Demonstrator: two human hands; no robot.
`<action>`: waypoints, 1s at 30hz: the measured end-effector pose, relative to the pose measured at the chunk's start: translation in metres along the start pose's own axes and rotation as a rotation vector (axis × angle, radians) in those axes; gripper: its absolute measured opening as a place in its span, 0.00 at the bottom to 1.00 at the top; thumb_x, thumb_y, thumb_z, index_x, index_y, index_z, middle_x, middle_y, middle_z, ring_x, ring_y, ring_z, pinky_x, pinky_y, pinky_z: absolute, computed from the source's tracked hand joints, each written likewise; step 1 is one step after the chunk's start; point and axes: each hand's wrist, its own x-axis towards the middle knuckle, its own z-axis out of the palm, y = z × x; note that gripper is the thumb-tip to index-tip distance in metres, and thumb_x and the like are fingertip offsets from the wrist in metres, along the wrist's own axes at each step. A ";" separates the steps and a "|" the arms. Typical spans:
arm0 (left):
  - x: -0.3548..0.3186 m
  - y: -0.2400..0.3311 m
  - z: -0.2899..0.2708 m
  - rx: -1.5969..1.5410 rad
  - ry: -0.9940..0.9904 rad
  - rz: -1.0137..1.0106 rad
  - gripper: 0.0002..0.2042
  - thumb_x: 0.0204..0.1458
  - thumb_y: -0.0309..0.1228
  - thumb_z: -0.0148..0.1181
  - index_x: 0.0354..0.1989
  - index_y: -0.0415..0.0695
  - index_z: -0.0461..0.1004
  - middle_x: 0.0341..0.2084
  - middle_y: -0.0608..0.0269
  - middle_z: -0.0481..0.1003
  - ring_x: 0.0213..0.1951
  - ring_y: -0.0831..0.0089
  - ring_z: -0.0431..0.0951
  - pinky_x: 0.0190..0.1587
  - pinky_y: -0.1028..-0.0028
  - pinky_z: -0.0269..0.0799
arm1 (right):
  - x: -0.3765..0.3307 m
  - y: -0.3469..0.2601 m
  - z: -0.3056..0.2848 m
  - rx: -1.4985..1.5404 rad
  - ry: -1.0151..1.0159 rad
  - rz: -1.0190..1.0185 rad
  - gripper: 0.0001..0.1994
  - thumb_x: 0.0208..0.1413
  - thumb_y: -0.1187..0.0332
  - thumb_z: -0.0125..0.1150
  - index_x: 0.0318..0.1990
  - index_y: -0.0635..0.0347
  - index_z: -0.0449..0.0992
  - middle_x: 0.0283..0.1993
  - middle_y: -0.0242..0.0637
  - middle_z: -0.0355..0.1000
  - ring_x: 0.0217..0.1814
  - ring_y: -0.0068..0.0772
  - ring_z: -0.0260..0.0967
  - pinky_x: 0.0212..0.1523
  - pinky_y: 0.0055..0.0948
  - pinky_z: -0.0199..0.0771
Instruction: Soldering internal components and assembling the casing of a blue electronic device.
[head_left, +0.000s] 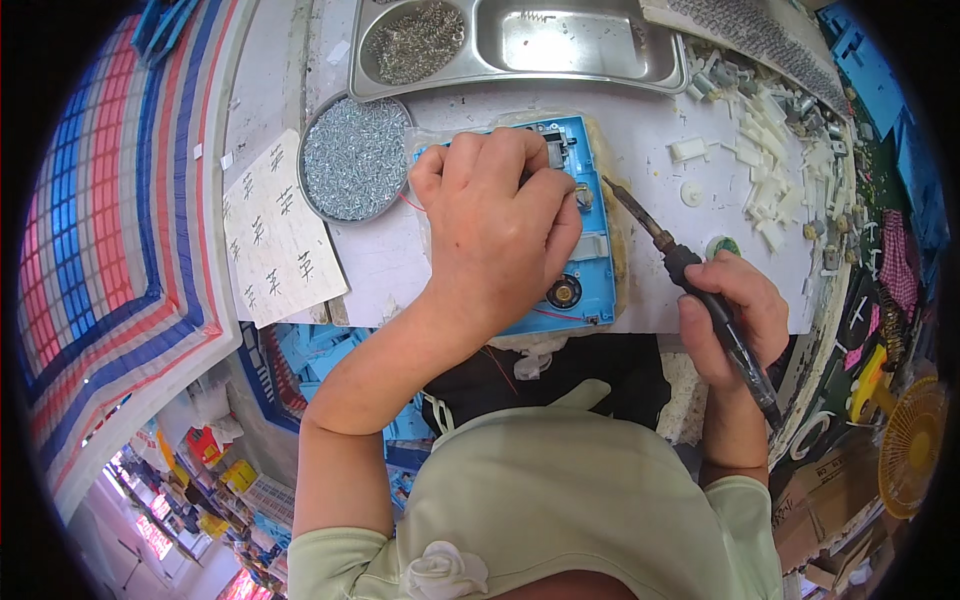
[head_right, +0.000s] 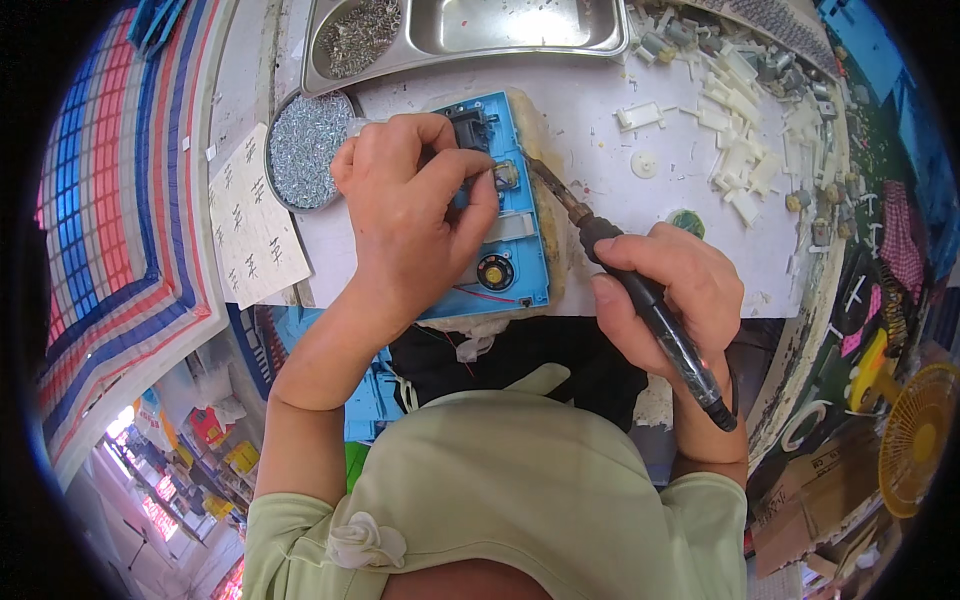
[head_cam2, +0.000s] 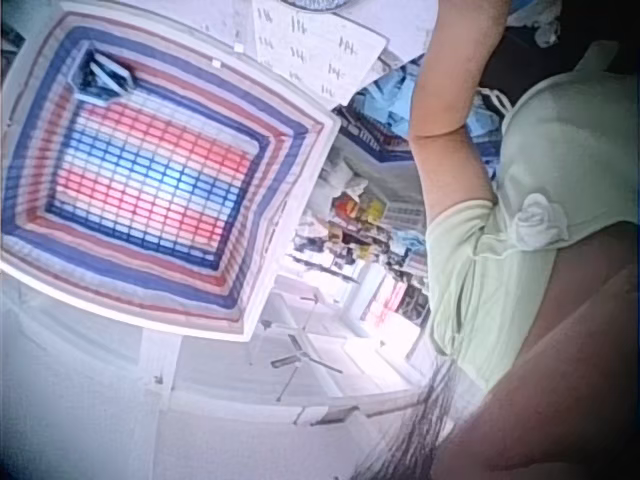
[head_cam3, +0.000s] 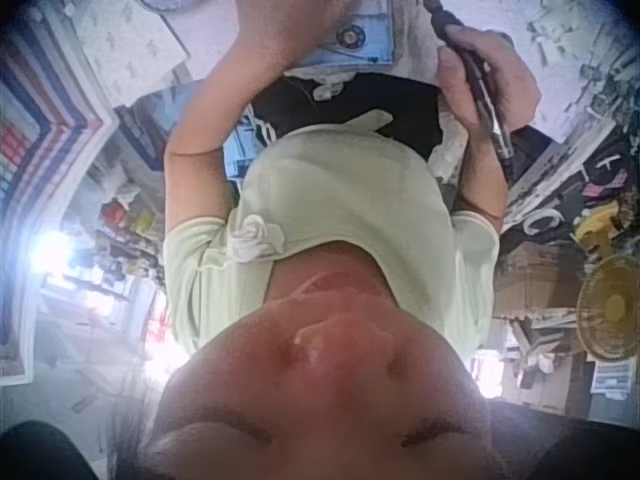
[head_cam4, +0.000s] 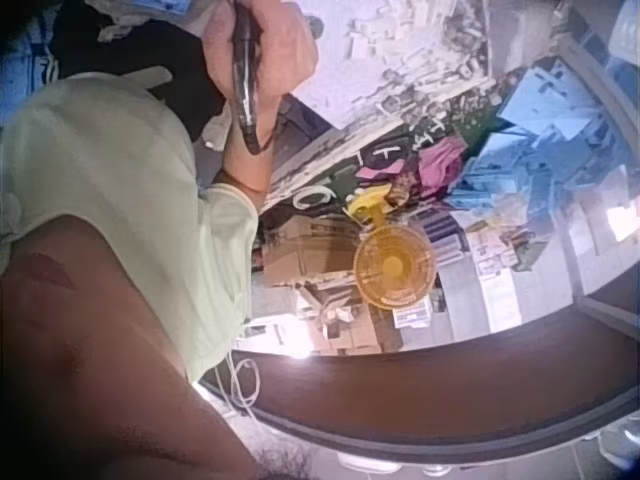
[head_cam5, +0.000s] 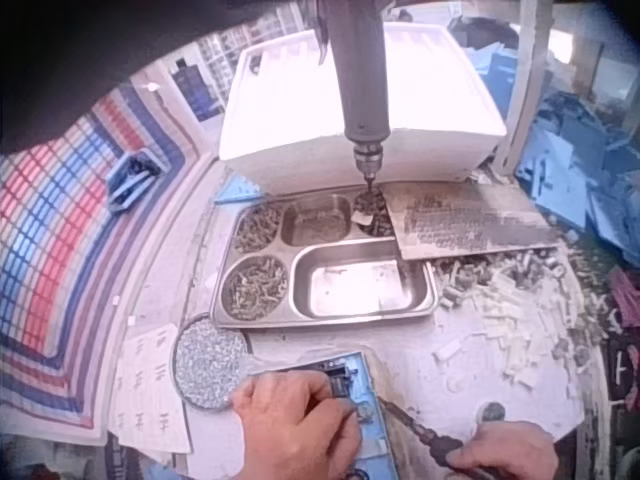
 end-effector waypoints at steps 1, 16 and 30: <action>0.000 0.000 0.000 -0.001 -0.001 -0.001 0.07 0.39 0.28 0.70 0.29 0.48 0.81 0.34 0.66 0.72 0.40 0.65 0.71 0.48 0.62 0.55 | 0.000 0.000 0.000 0.002 0.003 -0.002 0.13 0.47 0.77 0.69 0.41 0.68 0.79 0.22 0.35 0.69 0.18 0.27 0.61 0.20 0.26 0.56; 0.000 0.000 0.000 -0.005 -0.002 0.003 0.08 0.39 0.27 0.70 0.31 0.49 0.81 0.34 0.67 0.72 0.41 0.65 0.71 0.48 0.62 0.55 | -0.001 -0.001 -0.004 -0.052 0.009 -0.025 0.13 0.46 0.77 0.69 0.41 0.67 0.78 0.23 0.36 0.71 0.18 0.28 0.62 0.20 0.25 0.59; -0.017 -0.021 -0.036 -0.102 -0.022 -0.073 0.12 0.43 0.28 0.76 0.36 0.44 0.80 0.38 0.60 0.76 0.42 0.59 0.74 0.46 0.62 0.70 | -0.002 0.001 -0.005 -0.056 0.029 -0.035 0.13 0.47 0.78 0.69 0.42 0.67 0.78 0.24 0.36 0.70 0.20 0.28 0.63 0.22 0.25 0.59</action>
